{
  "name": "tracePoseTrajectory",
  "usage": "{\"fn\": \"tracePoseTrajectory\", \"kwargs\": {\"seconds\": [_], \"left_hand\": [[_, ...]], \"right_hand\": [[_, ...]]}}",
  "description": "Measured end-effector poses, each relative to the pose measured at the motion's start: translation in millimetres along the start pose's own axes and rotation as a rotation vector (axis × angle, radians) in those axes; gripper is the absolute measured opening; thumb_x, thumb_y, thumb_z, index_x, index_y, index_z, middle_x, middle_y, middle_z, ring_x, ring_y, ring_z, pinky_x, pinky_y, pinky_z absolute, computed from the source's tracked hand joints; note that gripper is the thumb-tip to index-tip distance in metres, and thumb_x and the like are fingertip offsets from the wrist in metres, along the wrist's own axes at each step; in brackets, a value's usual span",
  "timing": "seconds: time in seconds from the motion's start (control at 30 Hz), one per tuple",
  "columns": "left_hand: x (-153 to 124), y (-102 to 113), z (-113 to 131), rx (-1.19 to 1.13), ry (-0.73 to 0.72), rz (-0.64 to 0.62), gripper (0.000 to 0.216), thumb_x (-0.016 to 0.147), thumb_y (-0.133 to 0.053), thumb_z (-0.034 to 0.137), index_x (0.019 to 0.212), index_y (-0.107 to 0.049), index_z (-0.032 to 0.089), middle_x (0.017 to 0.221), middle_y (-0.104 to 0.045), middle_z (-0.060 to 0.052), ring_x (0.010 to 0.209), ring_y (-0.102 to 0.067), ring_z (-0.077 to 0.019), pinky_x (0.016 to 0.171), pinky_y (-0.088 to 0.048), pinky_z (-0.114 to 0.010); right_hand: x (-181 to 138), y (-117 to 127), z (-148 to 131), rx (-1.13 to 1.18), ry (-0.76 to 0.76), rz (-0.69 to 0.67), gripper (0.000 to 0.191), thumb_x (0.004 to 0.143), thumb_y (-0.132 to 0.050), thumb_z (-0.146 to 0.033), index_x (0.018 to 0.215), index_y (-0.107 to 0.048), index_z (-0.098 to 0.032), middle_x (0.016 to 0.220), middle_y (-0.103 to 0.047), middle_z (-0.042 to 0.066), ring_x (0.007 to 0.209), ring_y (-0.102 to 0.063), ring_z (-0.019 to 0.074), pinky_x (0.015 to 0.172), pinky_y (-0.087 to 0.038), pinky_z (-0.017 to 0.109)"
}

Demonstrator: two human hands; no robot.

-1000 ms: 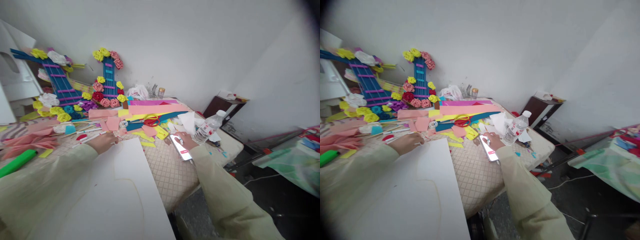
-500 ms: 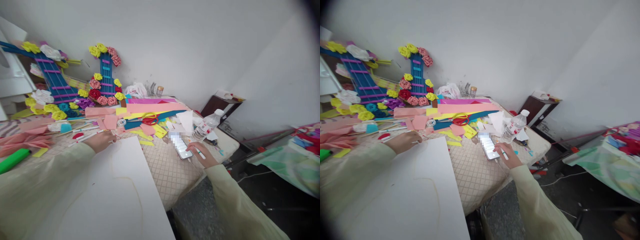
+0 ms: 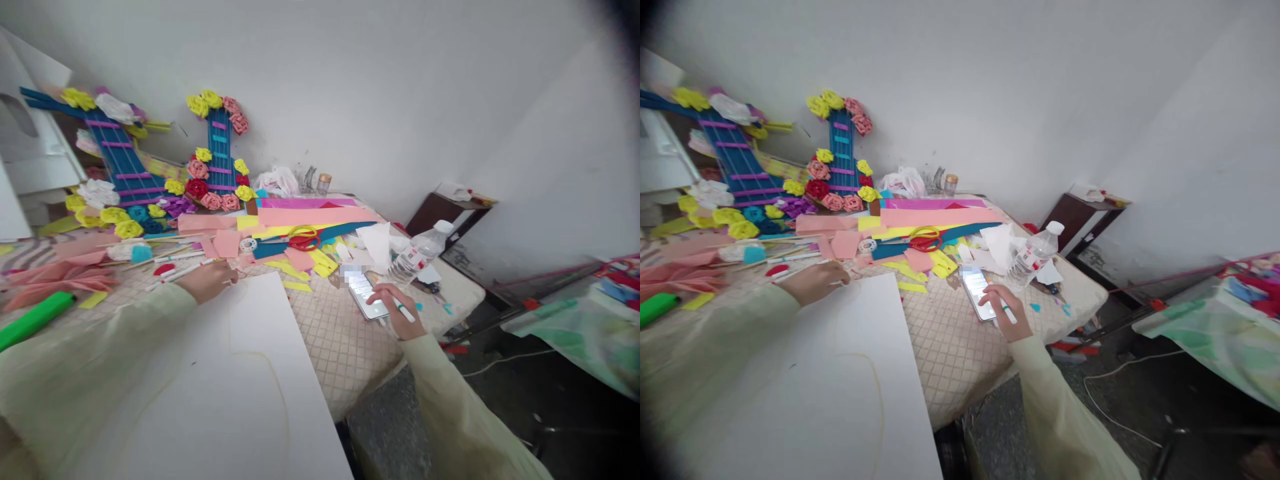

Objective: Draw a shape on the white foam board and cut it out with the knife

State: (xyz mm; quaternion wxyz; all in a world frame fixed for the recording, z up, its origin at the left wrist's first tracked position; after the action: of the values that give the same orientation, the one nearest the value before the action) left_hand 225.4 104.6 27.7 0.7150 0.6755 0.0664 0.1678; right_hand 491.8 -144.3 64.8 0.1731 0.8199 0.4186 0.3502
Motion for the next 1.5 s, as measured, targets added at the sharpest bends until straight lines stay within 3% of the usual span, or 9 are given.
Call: {"fn": "tracePoseTrajectory", "kwargs": {"seconds": [0.1, 0.2, 0.33, 0.43, 0.57, 0.7, 0.93, 1.13, 1.5], "left_hand": [[0.2, 0.5, 1.0, -0.004, 0.013, 0.000, 0.024, 0.075, -0.043, 0.005, 0.080, -0.064, 0.015, 0.085, -0.063, -0.009, 0.083, -0.059, -0.0196, 0.078, -0.046, -0.031], [-0.5, 0.9, 1.5, -0.008, 0.040, 0.001, 0.023, 0.075, -0.045, 0.004, 0.080, -0.064, 0.016, 0.085, -0.063, -0.008, 0.084, -0.060, -0.0190, 0.079, -0.046, -0.030], [-2.0, 0.5, 1.6, -0.011, 0.070, -0.001, 0.023, 0.076, -0.047, 0.003, 0.082, -0.065, 0.016, 0.088, -0.062, -0.008, 0.086, -0.059, -0.0179, 0.080, -0.046, -0.029], [-2.3, -0.9, 0.6, -0.011, 0.080, -0.002, 0.016, 0.079, -0.051, 0.005, 0.083, -0.063, 0.014, 0.088, -0.062, -0.006, 0.086, -0.059, -0.0168, 0.080, -0.046, -0.032], [-1.8, -2.9, 0.3, -0.026, 0.071, -0.004, 0.009, 0.084, -0.054, 0.018, 0.088, -0.061, 0.013, 0.090, -0.062, -0.004, 0.085, -0.059, -0.0159, 0.077, -0.049, -0.036], [-2.2, -1.1, -0.2, -0.044, 0.057, 0.004, 0.013, 0.085, -0.054, 0.024, 0.088, -0.060, 0.013, 0.091, -0.062, -0.004, 0.086, -0.059, -0.0160, 0.078, -0.049, -0.037], [-0.4, 9.6, -0.2, -0.071, 0.053, 0.043, 0.014, 0.086, -0.053, 0.025, 0.088, -0.060, 0.013, 0.091, -0.063, -0.004, 0.087, -0.060, -0.0163, 0.079, -0.049, -0.038], [4.5, -1.3, 10.0, -0.101, 0.005, -0.003, 0.015, 0.086, -0.054, 0.026, 0.086, -0.061, 0.013, 0.089, -0.063, -0.004, 0.085, -0.060, -0.0159, 0.078, -0.049, -0.037], [12.8, -10.4, 1.3, -0.127, 0.039, -0.023, 0.018, 0.085, -0.054, 0.029, 0.089, -0.060, 0.013, 0.092, -0.063, -0.004, 0.086, -0.060, -0.0166, 0.079, -0.049, -0.038]], "right_hand": [[6.2, -34.8, -29.9, 0.133, 0.012, -0.017, 0.033, 0.090, -0.034, -0.046, 0.093, -0.056, -0.021, 0.070, -0.065, 0.002, 0.053, -0.054, 0.0148, 0.053, -0.043, 0.028], [22.4, -78.4, -73.2, 0.260, 0.075, -0.057, 0.032, 0.088, -0.039, -0.047, 0.089, -0.057, -0.021, 0.067, -0.063, 0.001, 0.071, -0.057, 0.0160, 0.072, -0.045, 0.029], [53.6, -134.9, -112.3, 0.458, 0.061, -0.025, 0.035, 0.090, -0.032, -0.048, 0.090, -0.053, -0.021, 0.056, -0.047, -0.004, 0.054, -0.048, 0.0109, 0.057, -0.040, 0.024], [66.9, -172.1, -115.2, 0.562, 0.002, 0.041, 0.037, 0.089, -0.029, -0.051, 0.087, -0.050, -0.020, 0.055, -0.039, -0.005, 0.049, -0.041, 0.0096, 0.050, -0.035, 0.022], [64.3, -205.3, -93.2, 0.613, -0.082, 0.087, 0.037, 0.086, -0.034, -0.053, 0.079, -0.048, -0.020, 0.053, -0.036, -0.006, 0.047, -0.036, 0.0092, 0.047, -0.031, 0.022], [58.5, -216.4, -76.8, 0.633, -0.132, 0.079, 0.037, 0.084, -0.037, -0.054, 0.075, -0.048, -0.019, 0.052, -0.036, -0.007, 0.047, -0.034, 0.0089, 0.047, -0.029, 0.022], [58.3, -217.4, -76.7, 0.666, -0.168, 0.047, 0.038, 0.083, -0.039, -0.055, 0.080, -0.051, -0.019, 0.050, -0.037, -0.007, 0.046, -0.035, 0.0091, 0.047, -0.028, 0.022], [58.8, -220.3, -74.5, 0.676, -0.173, 0.033, 0.040, 0.082, -0.038, -0.057, 0.081, -0.052, -0.019, 0.051, -0.037, -0.007, 0.047, -0.035, 0.0093, 0.047, -0.029, 0.022], [60.0, -219.7, -76.2, 0.669, -0.155, 0.031, 0.043, 0.082, -0.038, -0.059, 0.079, -0.052, -0.019, 0.051, -0.036, -0.007, 0.047, -0.034, 0.0092, 0.047, -0.029, 0.022]]}}
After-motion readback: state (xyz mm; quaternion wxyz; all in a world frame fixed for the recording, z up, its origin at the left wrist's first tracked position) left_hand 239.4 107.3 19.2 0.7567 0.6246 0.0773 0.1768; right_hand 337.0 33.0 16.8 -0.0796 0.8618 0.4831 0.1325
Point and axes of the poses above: each hand's wrist, its own x-axis towards the middle knuckle, its own y-axis out of the back of the hand, z = x × y, the point moved 10 cm from there along x, towards the middle knuckle
